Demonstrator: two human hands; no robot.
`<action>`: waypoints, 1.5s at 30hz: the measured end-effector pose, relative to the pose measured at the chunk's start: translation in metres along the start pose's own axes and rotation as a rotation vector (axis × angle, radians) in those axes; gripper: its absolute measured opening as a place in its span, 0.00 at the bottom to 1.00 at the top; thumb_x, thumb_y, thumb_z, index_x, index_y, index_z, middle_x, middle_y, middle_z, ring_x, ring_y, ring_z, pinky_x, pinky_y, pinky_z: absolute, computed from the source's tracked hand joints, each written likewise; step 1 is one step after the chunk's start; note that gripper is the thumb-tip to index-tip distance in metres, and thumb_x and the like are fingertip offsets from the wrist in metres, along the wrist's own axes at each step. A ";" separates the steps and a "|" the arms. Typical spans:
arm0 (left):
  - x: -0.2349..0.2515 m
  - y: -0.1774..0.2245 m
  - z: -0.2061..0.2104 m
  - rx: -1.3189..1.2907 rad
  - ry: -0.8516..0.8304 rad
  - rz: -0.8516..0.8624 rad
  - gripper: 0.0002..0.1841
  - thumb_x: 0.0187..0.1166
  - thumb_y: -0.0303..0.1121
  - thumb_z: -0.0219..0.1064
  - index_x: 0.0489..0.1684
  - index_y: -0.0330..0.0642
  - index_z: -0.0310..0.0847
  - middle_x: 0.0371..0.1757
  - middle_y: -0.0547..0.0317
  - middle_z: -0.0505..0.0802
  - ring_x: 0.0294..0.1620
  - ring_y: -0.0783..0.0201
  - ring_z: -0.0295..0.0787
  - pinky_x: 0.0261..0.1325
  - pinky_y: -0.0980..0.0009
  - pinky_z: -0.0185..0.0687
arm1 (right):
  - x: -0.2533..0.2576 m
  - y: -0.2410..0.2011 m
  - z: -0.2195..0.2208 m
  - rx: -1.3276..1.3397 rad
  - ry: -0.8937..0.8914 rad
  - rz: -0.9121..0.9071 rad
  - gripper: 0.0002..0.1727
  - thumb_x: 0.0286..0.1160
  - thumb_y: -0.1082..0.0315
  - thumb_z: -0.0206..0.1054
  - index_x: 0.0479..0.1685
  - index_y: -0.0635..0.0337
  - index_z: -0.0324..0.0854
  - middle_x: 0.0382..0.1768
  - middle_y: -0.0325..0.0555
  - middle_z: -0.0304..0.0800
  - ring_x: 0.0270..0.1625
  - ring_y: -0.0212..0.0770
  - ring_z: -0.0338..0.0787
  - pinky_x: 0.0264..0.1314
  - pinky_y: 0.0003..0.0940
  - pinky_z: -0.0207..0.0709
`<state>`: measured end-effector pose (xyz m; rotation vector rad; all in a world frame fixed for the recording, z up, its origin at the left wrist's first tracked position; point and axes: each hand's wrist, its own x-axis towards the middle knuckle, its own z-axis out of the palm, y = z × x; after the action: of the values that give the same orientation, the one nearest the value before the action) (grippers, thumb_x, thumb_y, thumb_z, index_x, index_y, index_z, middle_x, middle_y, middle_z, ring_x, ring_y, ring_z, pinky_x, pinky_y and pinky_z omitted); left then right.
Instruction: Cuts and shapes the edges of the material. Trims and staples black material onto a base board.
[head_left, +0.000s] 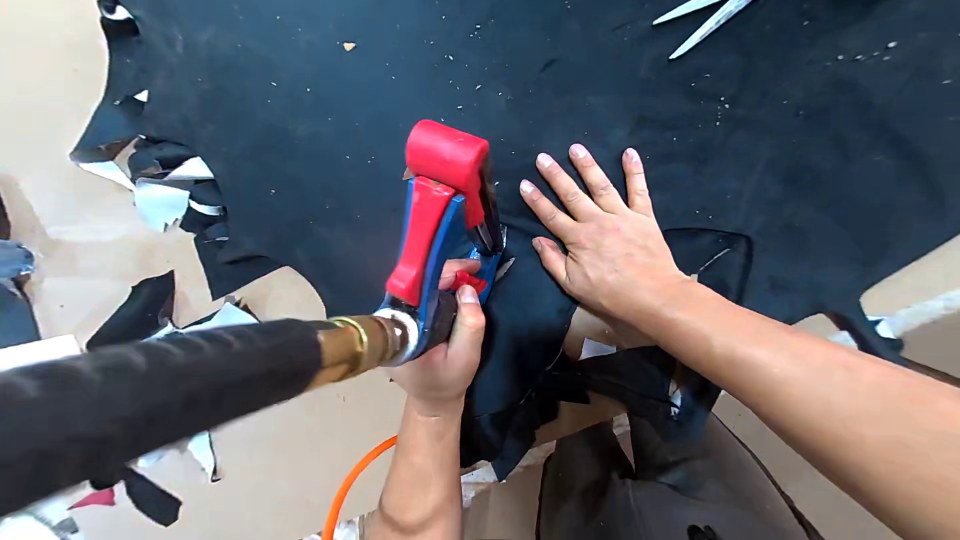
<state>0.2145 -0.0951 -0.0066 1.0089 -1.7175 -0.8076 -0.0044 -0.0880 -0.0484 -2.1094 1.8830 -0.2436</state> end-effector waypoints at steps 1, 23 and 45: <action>0.002 -0.001 0.000 -0.032 0.011 -0.010 0.12 0.77 0.28 0.68 0.54 0.35 0.79 0.49 0.49 0.97 0.52 0.48 0.97 0.59 0.48 0.95 | 0.000 0.000 0.000 0.002 -0.002 -0.002 0.34 0.89 0.43 0.37 0.95 0.33 0.56 0.97 0.34 0.46 0.98 0.54 0.38 0.91 0.76 0.22; -0.005 0.011 0.018 -0.025 -0.004 -0.004 0.11 0.77 0.27 0.67 0.52 0.32 0.80 0.46 0.50 0.96 0.49 0.50 0.97 0.56 0.50 0.96 | 0.002 0.002 0.001 -0.027 0.001 -0.027 0.35 0.88 0.44 0.36 0.96 0.35 0.55 0.97 0.35 0.44 0.98 0.54 0.37 0.90 0.78 0.22; -0.069 0.145 -0.106 -0.837 0.621 -0.941 0.30 0.90 0.55 0.50 0.67 0.35 0.79 0.65 0.40 0.91 0.68 0.48 0.89 0.68 0.48 0.87 | -0.094 -0.117 -0.081 1.130 -0.450 0.047 0.45 0.74 0.30 0.64 0.86 0.50 0.70 0.73 0.38 0.86 0.73 0.35 0.86 0.78 0.46 0.80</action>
<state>0.2902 0.0234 0.1252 1.2402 -0.2212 -1.4277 0.0671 0.0066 0.0740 -1.1932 1.0822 -0.5876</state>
